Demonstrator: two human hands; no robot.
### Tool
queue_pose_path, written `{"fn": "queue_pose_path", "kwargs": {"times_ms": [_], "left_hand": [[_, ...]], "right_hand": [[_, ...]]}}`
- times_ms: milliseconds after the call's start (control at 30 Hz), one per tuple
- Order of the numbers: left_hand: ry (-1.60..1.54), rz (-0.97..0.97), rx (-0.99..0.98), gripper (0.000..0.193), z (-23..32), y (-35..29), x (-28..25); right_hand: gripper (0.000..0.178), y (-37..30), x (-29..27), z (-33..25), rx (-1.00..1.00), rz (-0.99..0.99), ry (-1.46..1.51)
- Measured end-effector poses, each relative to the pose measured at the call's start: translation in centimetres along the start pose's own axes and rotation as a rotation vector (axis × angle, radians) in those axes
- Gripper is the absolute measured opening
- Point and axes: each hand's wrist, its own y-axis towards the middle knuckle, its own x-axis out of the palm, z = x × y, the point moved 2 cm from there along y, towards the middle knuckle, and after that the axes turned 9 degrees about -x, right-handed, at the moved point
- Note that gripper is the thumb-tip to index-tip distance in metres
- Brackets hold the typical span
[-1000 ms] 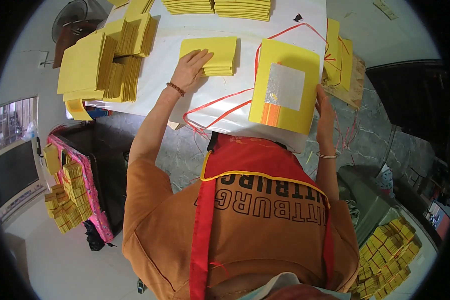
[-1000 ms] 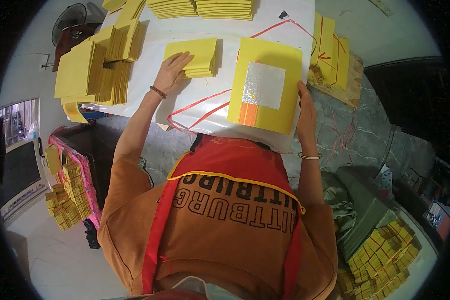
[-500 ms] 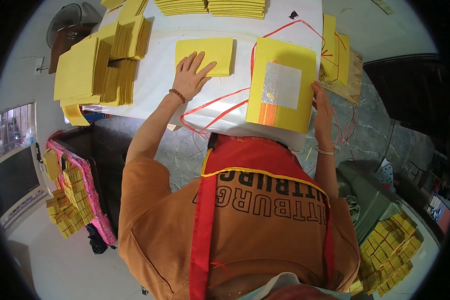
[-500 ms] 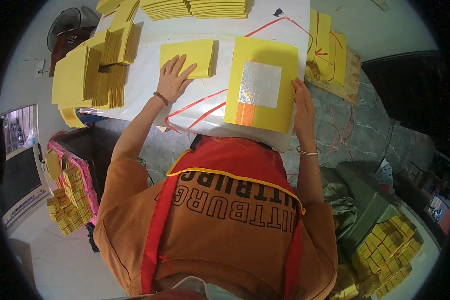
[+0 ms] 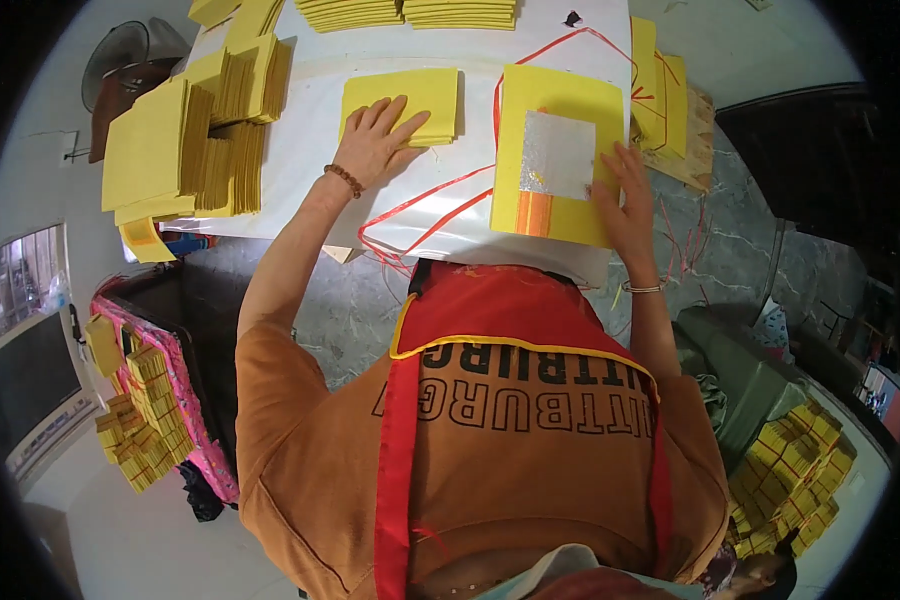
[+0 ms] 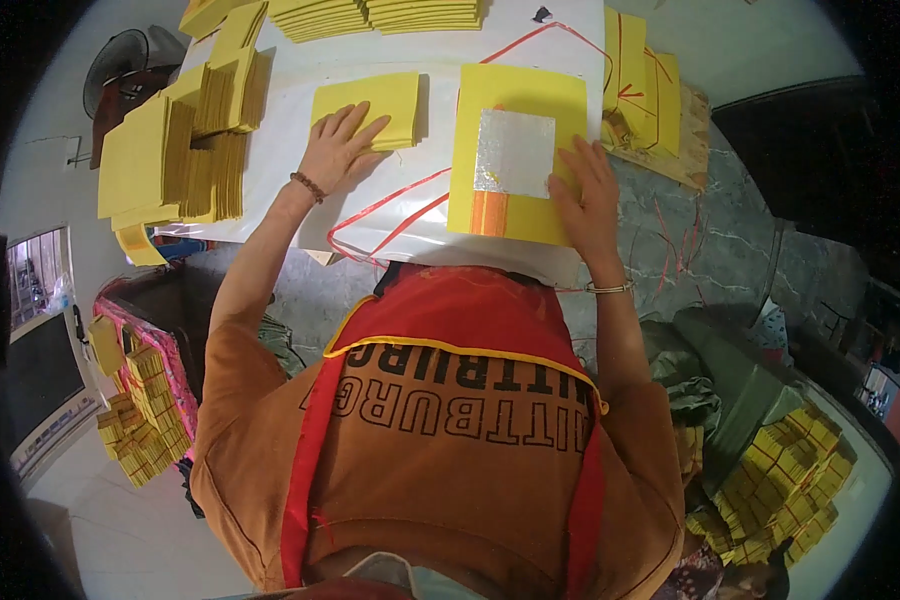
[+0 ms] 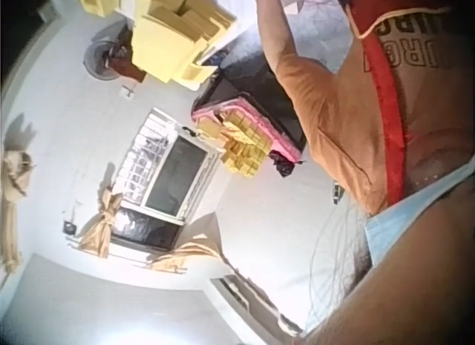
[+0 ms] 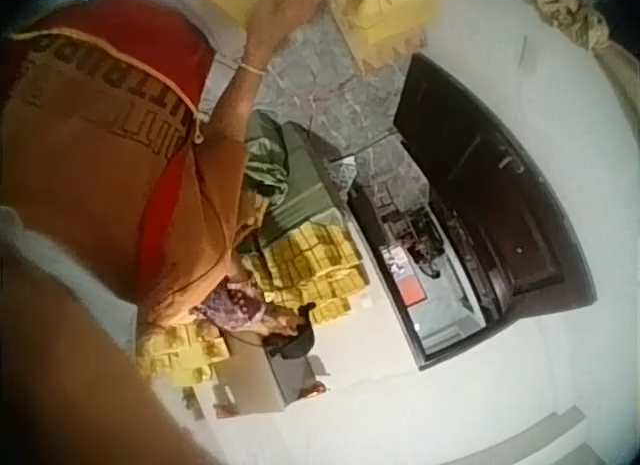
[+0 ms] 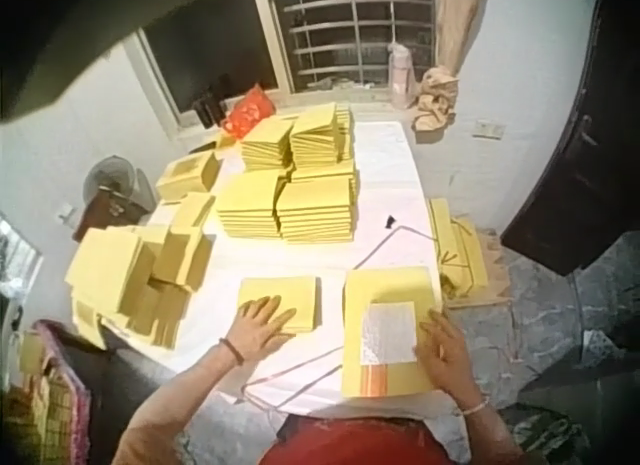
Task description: Folding and stacking joss paper sheets on a table.
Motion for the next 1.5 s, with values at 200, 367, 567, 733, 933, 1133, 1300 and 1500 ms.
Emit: {"fn": "queue_pose_path", "kwargs": {"times_ms": [200, 367, 567, 733, 933, 1133, 1300, 1500], "left_hand": [[-0.151, 0.105, 0.052, 0.047, 4.4, 1.9, -2.6], [-0.43, 0.04, 0.308, 0.047, 14.0, 1.0, -4.8], [-0.527, -0.071, 0.374, 0.036, 14.7, 1.5, -4.1], [-0.868, -0.208, 0.254, 0.021, 13.5, 3.1, -3.4], [-1.222, -0.601, -0.147, 0.017, 12.3, 4.1, -1.9], [-1.428, -0.739, -0.29, 0.015, 11.5, 4.5, -1.4], [-1.437, -0.741, -0.248, 0.014, 11.3, 5.1, -1.2], [-1.481, -0.716, -0.316, 0.013, 10.9, 5.1, -0.2]], "right_hand": [[0.032, 0.0, 0.9, -0.8, -0.117, -0.167, -0.11], [0.031, 0.2, 1.1, -0.6, -0.098, -0.108, -0.065], [0.023, 0.1, 0.6, 0.6, 0.033, -0.073, 0.2], [0.05, 0.3, -0.2, 0.0, 0.213, -0.01, 0.506], [0.057, 0.4, -0.1, 1.3, 0.23, -0.034, 0.548], [0.057, 0.8, -0.4, 0.9, 0.254, -0.051, 0.528], [0.055, 0.6, -0.2, 1.2, 0.314, -0.034, 0.598], [0.048, -0.4, -0.1, 1.7, 0.271, 0.002, 0.683]]}}
